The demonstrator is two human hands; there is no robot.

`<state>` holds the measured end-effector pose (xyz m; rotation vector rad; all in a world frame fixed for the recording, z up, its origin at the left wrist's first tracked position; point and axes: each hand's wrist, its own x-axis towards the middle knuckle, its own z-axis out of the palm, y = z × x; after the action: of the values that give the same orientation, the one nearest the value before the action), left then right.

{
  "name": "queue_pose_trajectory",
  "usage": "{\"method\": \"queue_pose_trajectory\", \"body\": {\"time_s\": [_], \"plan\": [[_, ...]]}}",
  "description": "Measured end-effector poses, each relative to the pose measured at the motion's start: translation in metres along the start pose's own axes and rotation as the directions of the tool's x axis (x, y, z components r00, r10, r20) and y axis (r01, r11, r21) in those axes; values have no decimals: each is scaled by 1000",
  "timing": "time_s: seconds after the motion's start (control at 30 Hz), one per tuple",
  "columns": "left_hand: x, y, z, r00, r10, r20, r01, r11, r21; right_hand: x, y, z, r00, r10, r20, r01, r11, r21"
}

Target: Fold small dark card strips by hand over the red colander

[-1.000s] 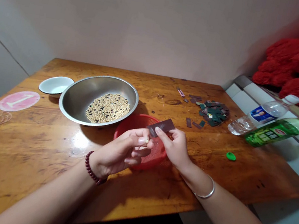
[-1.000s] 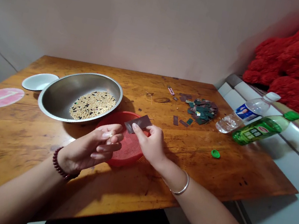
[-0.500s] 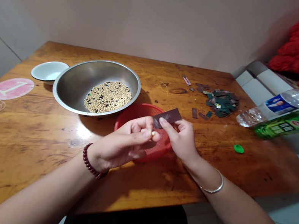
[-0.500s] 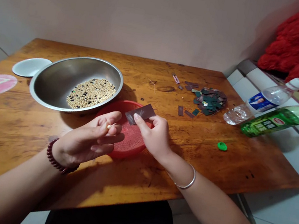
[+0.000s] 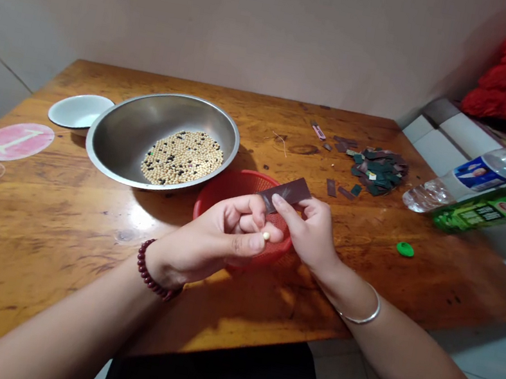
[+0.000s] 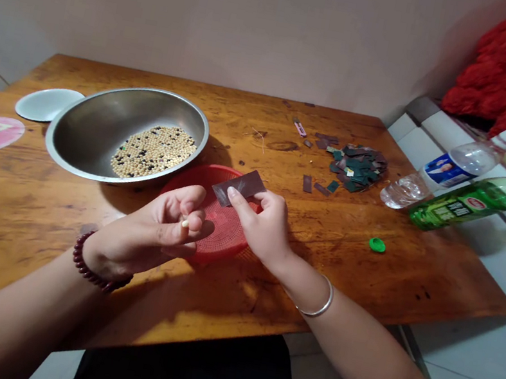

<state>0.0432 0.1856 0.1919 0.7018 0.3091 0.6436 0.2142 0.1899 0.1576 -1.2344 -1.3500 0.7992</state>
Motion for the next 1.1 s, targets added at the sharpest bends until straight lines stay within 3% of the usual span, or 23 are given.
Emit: {"method": "queue_pose_trajectory", "body": {"time_s": [1.1], "plan": [[-2,-1,2,1000,21,10,-22,995,94,-1,-1,-1,1000,10,29,-10,1000,-10]]}}
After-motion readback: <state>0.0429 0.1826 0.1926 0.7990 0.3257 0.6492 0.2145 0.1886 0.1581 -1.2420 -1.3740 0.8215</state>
